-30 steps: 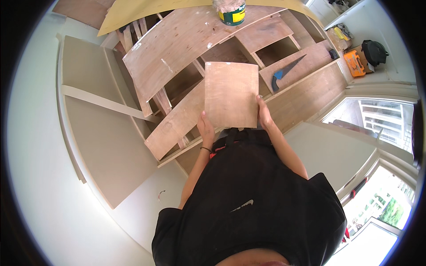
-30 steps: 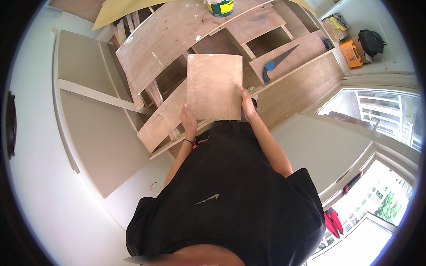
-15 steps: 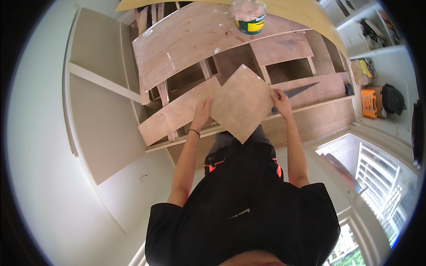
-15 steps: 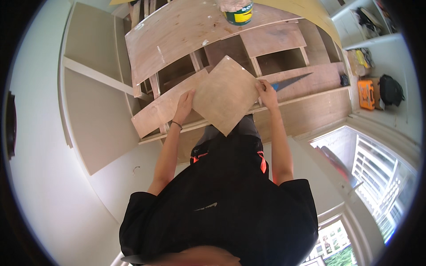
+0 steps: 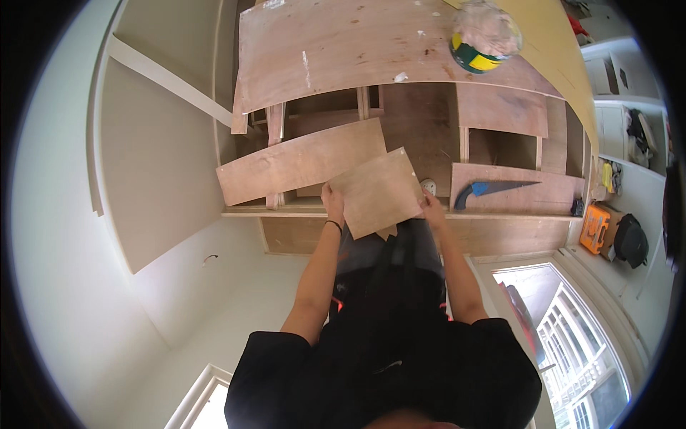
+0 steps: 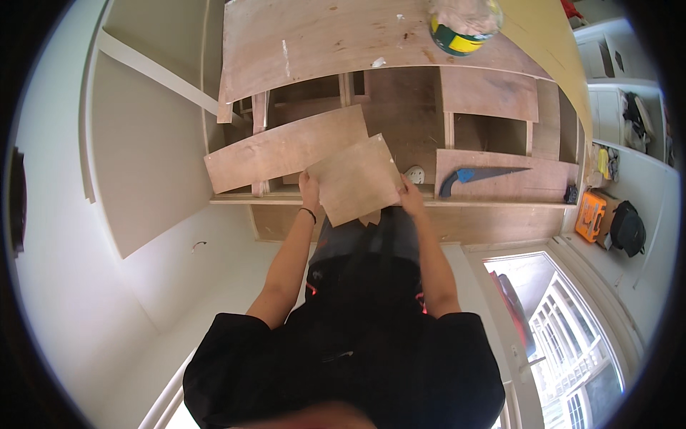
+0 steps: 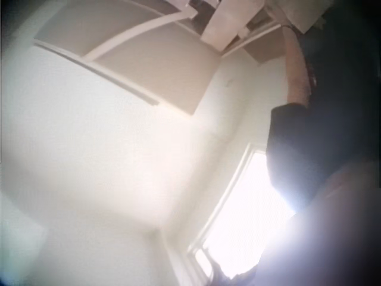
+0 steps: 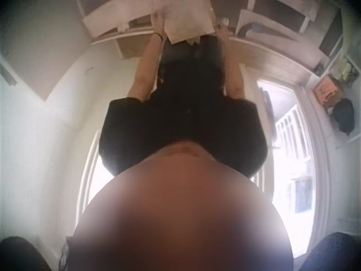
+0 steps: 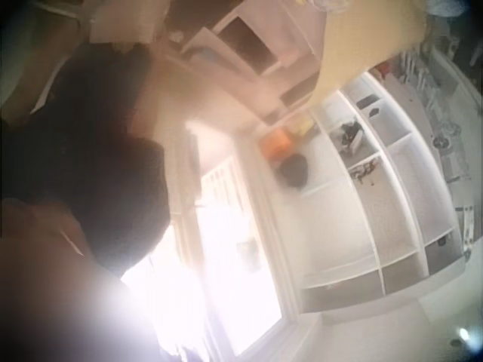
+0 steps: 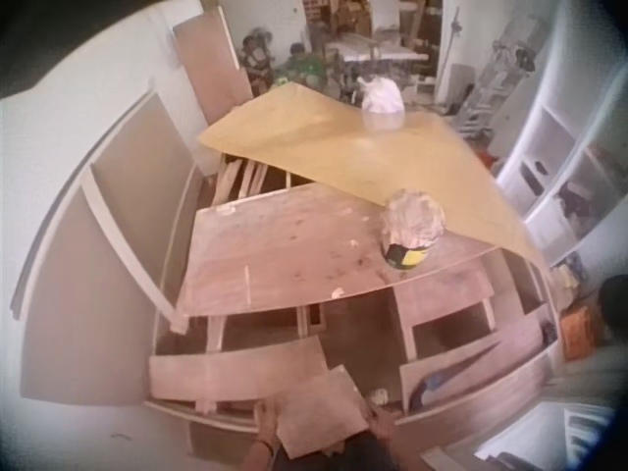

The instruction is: The person uses a hand saw to cut a piece of plywood resting on a wooden frame. After completing the cut, the person removes the cut piece and uses a tape measure to measure the remaining section of the plywood.

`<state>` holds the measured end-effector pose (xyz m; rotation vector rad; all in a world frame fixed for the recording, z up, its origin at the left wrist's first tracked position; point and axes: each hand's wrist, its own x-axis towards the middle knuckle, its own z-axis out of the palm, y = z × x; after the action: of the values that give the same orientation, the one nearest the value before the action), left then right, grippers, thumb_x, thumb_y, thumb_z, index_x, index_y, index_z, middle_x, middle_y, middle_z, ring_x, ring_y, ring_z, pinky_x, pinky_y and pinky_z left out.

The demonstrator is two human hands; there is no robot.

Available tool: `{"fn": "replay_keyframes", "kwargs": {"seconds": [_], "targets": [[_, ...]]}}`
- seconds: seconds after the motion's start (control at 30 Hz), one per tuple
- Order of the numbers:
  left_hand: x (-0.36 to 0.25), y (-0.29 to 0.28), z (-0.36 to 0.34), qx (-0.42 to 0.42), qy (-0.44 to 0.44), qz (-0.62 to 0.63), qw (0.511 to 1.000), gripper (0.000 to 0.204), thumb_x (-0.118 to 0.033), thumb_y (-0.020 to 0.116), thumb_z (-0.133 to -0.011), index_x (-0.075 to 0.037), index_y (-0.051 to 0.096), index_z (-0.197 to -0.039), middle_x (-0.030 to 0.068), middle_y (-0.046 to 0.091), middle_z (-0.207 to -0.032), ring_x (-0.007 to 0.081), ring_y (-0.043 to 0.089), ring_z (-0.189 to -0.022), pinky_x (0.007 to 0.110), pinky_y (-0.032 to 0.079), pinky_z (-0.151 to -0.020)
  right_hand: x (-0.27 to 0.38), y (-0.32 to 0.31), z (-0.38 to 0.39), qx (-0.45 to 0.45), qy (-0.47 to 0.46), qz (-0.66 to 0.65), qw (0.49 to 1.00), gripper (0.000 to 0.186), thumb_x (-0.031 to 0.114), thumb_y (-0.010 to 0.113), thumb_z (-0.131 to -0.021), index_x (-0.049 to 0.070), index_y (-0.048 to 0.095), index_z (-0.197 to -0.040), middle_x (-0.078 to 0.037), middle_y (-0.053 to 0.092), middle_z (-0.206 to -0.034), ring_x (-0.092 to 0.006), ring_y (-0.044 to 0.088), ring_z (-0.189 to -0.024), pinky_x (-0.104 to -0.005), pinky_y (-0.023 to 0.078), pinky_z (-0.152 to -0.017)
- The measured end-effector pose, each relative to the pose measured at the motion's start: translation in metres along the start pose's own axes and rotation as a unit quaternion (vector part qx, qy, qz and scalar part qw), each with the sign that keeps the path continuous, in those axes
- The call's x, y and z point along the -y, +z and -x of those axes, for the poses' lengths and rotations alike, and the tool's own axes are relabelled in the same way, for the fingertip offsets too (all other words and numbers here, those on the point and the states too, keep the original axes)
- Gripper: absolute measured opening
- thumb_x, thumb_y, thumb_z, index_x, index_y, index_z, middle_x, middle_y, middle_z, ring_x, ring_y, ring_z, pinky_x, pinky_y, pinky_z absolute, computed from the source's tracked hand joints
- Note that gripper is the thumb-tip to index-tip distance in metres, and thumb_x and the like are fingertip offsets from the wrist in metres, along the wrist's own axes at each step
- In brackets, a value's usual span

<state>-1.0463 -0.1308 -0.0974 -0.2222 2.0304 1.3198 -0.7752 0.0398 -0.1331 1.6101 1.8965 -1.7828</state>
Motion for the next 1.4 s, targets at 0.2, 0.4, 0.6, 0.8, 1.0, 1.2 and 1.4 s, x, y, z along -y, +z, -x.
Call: {"fn": "replay_keyframes", "kwargs": {"seconds": [0.2,0.4,0.6,0.8,1.0,1.2,1.4], "targets": [[0.041,-0.013,-0.114,-0.049,0.012,-0.109,0.993,0.053,-0.016,0.054,-0.092,0.0,0.044,-0.141,0.0205,0.046,-0.135,0.0343,0.049,-0.124,0.04,0.04,-0.105,0.018,0.087,-0.058,-0.089,0.004,0.108,0.99,0.052,0.013,0.06,-0.088,0.007,0.051,-0.139,-0.029,0.061,-0.117,-0.0431,0.059,-0.111,-0.0471,0.047,-0.097],[0.012,0.023,-0.201,-0.06,0.124,-0.272,0.952,0.056,-0.014,0.053,-0.09,-0.001,0.039,-0.142,0.0239,0.043,-0.136,0.0398,0.046,-0.122,0.044,0.039,-0.104,0.023,0.131,-0.134,-0.098,0.013,0.136,0.986,0.053,0.016,0.062,-0.089,0.005,0.049,-0.139,-0.03,0.055,-0.126,-0.0461,0.054,-0.118,-0.0485,0.044,-0.101],[0.021,0.028,-0.192,-0.139,0.007,-0.347,0.928,0.057,-0.01,0.052,-0.087,-0.005,0.037,-0.142,0.0251,0.04,-0.136,0.0433,0.043,-0.123,0.048,0.04,-0.102,0.024,0.146,-0.163,-0.113,0.023,0.129,0.985,0.06,0.018,0.063,-0.089,0.006,0.042,-0.144,-0.028,0.052,-0.134,-0.0453,0.049,-0.124,-0.0484,0.043,-0.103],[0.036,0.008,-0.174,-0.048,0.031,-0.338,0.939,0.052,-0.009,0.052,-0.087,-0.003,0.043,-0.138,0.024,0.045,-0.128,0.0444,0.048,-0.116,0.05,0.043,-0.099,0.047,0.145,-0.19,-0.12,0.026,0.075,0.99,0.053,0.019,0.061,-0.088,0.007,0.05,-0.138,-0.022,0.057,-0.132,-0.0412,0.053,-0.123,-0.0474,0.044,-0.103],[0.04,0.003,-0.177,-0.021,0.076,-0.334,0.939,0.053,-0.008,0.051,-0.088,-0.004,0.044,-0.14,0.0244,0.048,-0.124,0.044,0.05,-0.113,0.048,0.043,-0.099,0.05,0.136,-0.196,-0.061,0.156,0.13,0.977,0.05,0.026,0.06,-0.086,0.01,0.058,-0.134,-0.02,0.06,-0.131,-0.0399,0.056,-0.121,-0.0473,0.046,-0.099],[0.05,-0.002,-0.181,-0.027,0.076,-0.317,0.945,0.05,-0.007,0.051,-0.088,-0.005,0.048,-0.138,0.0242,0.049,-0.124,0.0423,0.051,-0.113,0.046,0.044,-0.1,0.032,0.151,-0.185,-0.136,0.085,0.058,0.985,0.051,0.026,0.064,-0.086,0.01,0.058,-0.134,-0.024,0.059,-0.13,-0.0402,0.054,-0.122,-0.0459,0.044,-0.102],[0.062,-0.009,-0.189,-0.016,0.07,-0.28,0.957,0.051,-0.008,0.051,-0.087,-0.006,0.048,-0.138,0.0245,0.048,-0.127,0.0418,0.052,-0.115,0.045,0.044,-0.1,0.036,0.151,-0.197,-0.138,0.042,0.104,0.984,0.056,0.026,0.065,-0.085,0.011,0.054,-0.138,-0.025,0.058,-0.126,-0.04,0.05,-0.125,-0.0455,0.041,-0.106]]}}
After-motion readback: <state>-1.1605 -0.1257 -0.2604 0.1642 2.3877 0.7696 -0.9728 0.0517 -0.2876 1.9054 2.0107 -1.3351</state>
